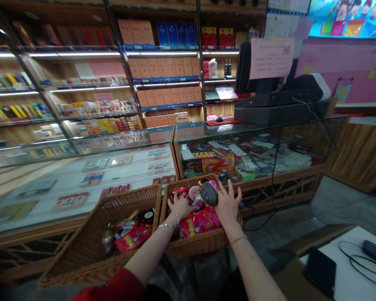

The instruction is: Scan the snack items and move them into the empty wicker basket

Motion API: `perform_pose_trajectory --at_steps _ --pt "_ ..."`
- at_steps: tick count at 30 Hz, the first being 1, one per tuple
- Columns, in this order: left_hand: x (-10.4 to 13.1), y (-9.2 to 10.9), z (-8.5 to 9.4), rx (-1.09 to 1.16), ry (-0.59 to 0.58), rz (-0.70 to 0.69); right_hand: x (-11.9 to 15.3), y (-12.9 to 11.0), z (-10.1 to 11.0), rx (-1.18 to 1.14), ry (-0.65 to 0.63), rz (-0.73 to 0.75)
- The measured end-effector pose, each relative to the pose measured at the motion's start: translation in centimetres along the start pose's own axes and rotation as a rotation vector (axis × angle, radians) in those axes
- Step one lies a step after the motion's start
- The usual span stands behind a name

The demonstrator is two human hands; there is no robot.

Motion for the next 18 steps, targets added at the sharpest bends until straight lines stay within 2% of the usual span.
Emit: perform_pose_trajectory --at_steps 10,18 --pt "0.0 0.0 -0.4 0.014 0.065 -0.022 -0.1 0.0 0.0 -0.010 -0.040 -0.015" --pt "1.2 0.6 1.2 0.013 0.139 -0.087 -0.2 -0.5 0.5 0.004 -0.065 -0.034"
Point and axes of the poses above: each hand's wrist, its own x-axis away from the middle knuckle, its own z-axis out of the back of the hand, y = z × x, the point moved 1 cm from there along -x, towards the middle knuckle, and after that the axes turned 5 degrees about -z, right-handed, at the moved point
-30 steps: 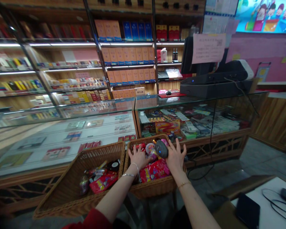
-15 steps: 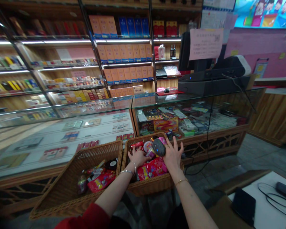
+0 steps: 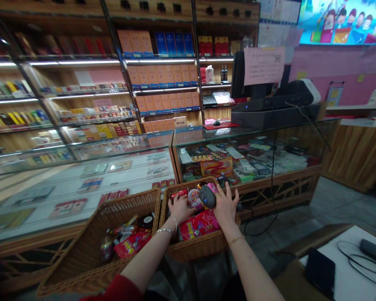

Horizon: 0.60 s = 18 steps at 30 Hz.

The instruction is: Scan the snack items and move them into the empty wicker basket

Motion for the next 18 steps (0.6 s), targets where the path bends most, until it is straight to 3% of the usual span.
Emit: perform_pose_trajectory --at_steps 8,13,18 --pt "0.3 -1.7 2.8 -0.078 0.273 -0.141 -0.1 0.1 -0.2 -0.008 0.008 0.006" --pt "0.1 -4.3 4.4 -0.128 0.396 -0.105 -0.7 -0.7 -0.1 -0.025 0.008 0.006" --pt "-0.2 -6.3 4.1 -0.119 0.464 -0.052 -1.8 -3.1 0.0 -0.062 -0.064 0.048"
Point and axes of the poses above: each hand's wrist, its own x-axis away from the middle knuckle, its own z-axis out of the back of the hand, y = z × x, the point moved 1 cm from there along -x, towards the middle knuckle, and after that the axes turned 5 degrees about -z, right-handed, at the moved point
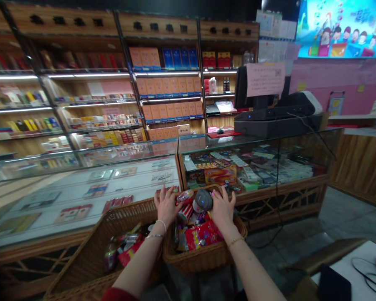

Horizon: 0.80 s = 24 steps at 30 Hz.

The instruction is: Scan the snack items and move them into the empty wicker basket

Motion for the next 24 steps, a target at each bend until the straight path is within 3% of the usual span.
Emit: perform_pose_trajectory --at_steps 6,24 --pt "0.2 -0.5 -0.7 -0.009 0.035 0.010 0.0 -2.1 -0.9 0.010 -0.034 -0.012" --pt "0.6 -0.4 -0.8 -0.034 0.008 0.031 0.6 -2.5 -1.3 -0.042 -0.067 0.006"
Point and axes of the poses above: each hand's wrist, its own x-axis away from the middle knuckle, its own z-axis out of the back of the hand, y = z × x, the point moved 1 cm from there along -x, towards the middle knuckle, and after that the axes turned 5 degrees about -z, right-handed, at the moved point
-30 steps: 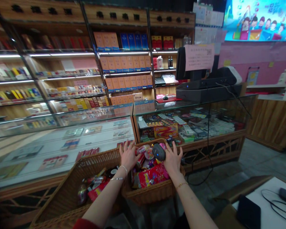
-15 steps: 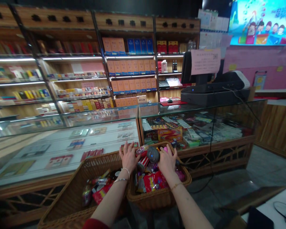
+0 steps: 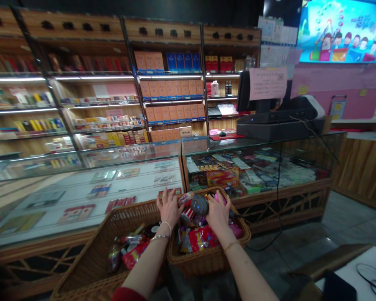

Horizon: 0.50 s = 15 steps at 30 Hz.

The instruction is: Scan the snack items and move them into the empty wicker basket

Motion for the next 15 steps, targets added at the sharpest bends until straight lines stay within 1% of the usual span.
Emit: perform_pose_trajectory --at_steps 8,15 --pt "0.07 -0.12 -0.16 0.010 0.005 0.004 0.08 -0.28 0.55 -0.025 -0.028 -0.017" --pt "0.07 -0.22 -0.71 0.022 0.067 -0.007 -0.07 -0.30 0.62 -0.022 -0.076 -0.031"
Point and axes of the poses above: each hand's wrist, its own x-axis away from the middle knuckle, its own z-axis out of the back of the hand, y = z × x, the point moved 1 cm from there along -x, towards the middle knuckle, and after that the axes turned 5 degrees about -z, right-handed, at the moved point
